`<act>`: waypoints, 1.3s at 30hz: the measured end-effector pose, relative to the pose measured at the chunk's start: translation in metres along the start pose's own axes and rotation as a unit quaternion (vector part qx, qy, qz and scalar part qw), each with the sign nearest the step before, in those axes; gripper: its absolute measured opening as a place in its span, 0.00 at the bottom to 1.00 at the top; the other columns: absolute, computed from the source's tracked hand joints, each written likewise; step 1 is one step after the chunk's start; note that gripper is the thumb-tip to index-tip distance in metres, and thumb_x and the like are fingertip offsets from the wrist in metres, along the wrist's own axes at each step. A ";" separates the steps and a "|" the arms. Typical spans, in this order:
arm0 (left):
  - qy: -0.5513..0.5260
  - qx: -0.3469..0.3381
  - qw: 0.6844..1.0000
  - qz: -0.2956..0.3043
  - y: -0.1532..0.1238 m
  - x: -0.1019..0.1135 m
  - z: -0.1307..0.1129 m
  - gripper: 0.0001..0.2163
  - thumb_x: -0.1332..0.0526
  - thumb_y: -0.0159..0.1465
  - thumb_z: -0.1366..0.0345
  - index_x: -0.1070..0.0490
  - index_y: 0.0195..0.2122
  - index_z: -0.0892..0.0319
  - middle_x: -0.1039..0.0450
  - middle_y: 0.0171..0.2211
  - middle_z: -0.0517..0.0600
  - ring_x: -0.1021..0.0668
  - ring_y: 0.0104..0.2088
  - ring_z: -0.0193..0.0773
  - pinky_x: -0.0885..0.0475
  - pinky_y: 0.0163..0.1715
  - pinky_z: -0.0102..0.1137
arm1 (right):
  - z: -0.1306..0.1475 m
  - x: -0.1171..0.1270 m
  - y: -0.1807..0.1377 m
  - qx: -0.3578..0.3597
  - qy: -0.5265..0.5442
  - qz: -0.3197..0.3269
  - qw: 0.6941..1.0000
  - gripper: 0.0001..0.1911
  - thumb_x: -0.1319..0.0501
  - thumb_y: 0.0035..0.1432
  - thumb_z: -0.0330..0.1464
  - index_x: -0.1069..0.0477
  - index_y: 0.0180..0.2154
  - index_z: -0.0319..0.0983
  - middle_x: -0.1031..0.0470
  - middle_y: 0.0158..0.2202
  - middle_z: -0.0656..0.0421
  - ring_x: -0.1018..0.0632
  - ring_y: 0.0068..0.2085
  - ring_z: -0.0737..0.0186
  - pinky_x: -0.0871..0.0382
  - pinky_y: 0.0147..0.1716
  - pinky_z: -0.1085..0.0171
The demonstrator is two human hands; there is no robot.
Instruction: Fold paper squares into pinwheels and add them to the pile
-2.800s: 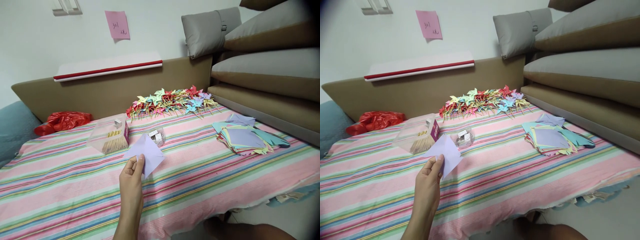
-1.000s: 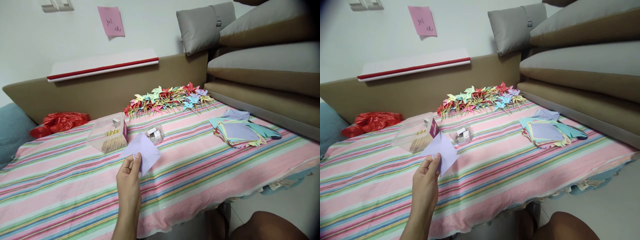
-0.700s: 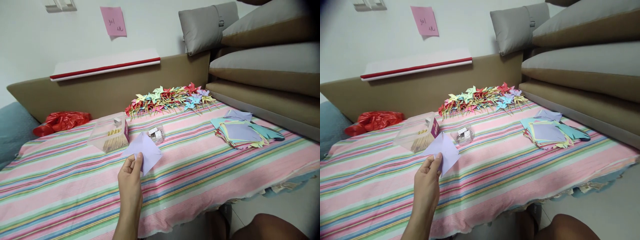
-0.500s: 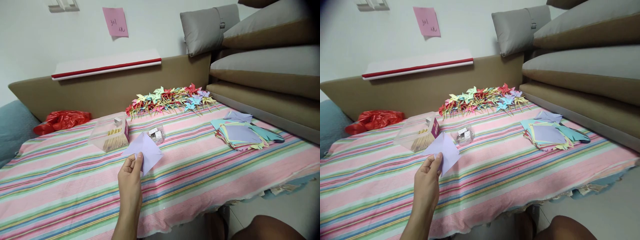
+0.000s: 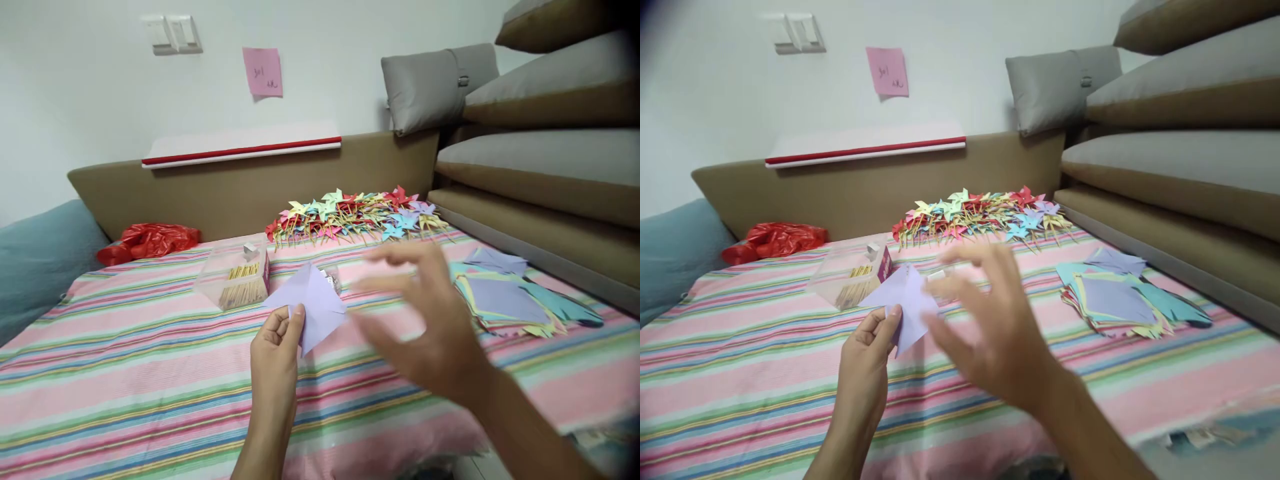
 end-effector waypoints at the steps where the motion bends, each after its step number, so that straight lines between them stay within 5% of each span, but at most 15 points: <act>1: -0.011 0.006 1.000 -0.004 0.002 0.001 0.001 0.14 0.29 0.57 0.55 0.26 0.29 0.60 0.34 0.22 0.42 0.37 0.22 0.28 0.41 0.22 0.22 | 0.002 -0.011 -0.005 0.014 0.012 0.012 1.000 0.11 0.36 0.62 0.33 0.27 0.47 0.43 0.31 0.55 0.53 0.28 0.55 0.51 0.29 0.54 0.47; 8: -0.046 0.089 0.994 -0.033 0.013 0.004 0.018 0.13 0.27 0.55 0.56 0.25 0.31 0.58 0.28 0.26 0.45 0.31 0.25 0.30 0.37 0.24 0.23 | 0.007 -0.074 -0.055 0.001 0.044 0.002 0.999 0.12 0.33 0.59 0.26 0.23 0.45 0.46 0.34 0.55 0.54 0.32 0.57 0.49 0.33 0.55 0.48; 20: -0.074 0.090 0.993 -0.019 0.014 -0.008 0.028 0.12 0.29 0.58 0.59 0.29 0.28 0.60 0.33 0.23 0.42 0.34 0.24 0.28 0.37 0.25 0.21 | 0.002 -0.085 -0.056 -0.066 0.094 0.011 0.993 0.10 0.33 0.58 0.23 0.21 0.38 0.45 0.33 0.55 0.54 0.31 0.56 0.48 0.35 0.55 0.47; 23: -0.068 0.077 0.995 -0.015 0.014 -0.007 0.028 0.11 0.30 0.59 0.59 0.29 0.29 0.60 0.33 0.24 0.43 0.34 0.26 0.29 0.36 0.27 0.23 | 0.001 -0.087 -0.056 -0.136 0.120 0.011 0.983 0.08 0.35 0.61 0.26 0.21 0.37 0.45 0.33 0.55 0.54 0.31 0.56 0.48 0.35 0.54 0.46; 25: -0.056 0.070 0.996 -0.012 0.014 -0.007 0.028 0.12 0.30 0.59 0.59 0.29 0.28 0.59 0.33 0.24 0.43 0.33 0.26 0.30 0.35 0.29 0.24 | -0.002 -0.091 -0.059 -0.240 0.164 0.013 0.957 0.05 0.35 0.61 0.31 0.21 0.36 0.47 0.33 0.55 0.54 0.30 0.56 0.48 0.33 0.53 0.47; 28: -0.032 0.065 0.997 -0.002 0.011 -0.008 0.029 0.12 0.32 0.61 0.57 0.29 0.28 0.59 0.34 0.24 0.43 0.33 0.27 0.31 0.35 0.31 0.25 | -0.007 -0.100 -0.066 -0.409 0.268 0.017 0.872 0.06 0.35 0.60 0.40 0.20 0.35 0.47 0.33 0.54 0.54 0.30 0.58 0.47 0.34 0.55 0.46; 32: 0.001 0.053 0.999 0.007 0.005 -0.012 0.030 0.12 0.33 0.63 0.56 0.29 0.30 0.59 0.33 0.24 0.44 0.34 0.28 0.31 0.38 0.30 0.25 | -0.009 -0.109 -0.069 -0.513 0.388 0.015 0.766 0.12 0.33 0.55 0.45 0.20 0.31 0.43 0.34 0.54 0.53 0.29 0.58 0.47 0.32 0.56 0.50; 39: 0.020 0.047 0.999 0.018 0.004 -0.017 0.029 0.12 0.34 0.63 0.55 0.28 0.31 0.59 0.31 0.25 0.45 0.33 0.29 0.32 0.37 0.30 0.26 | -0.010 -0.109 -0.067 -0.540 0.400 -0.015 0.740 0.13 0.30 0.51 0.44 0.24 0.29 0.42 0.34 0.54 0.53 0.31 0.59 0.47 0.30 0.54 0.54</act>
Point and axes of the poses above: each hand's wrist, its own y-axis towards the middle knuckle, its own x-axis out of the back of the hand, z = x × y, the point moved 3 cm from there along y, towards the middle knuckle
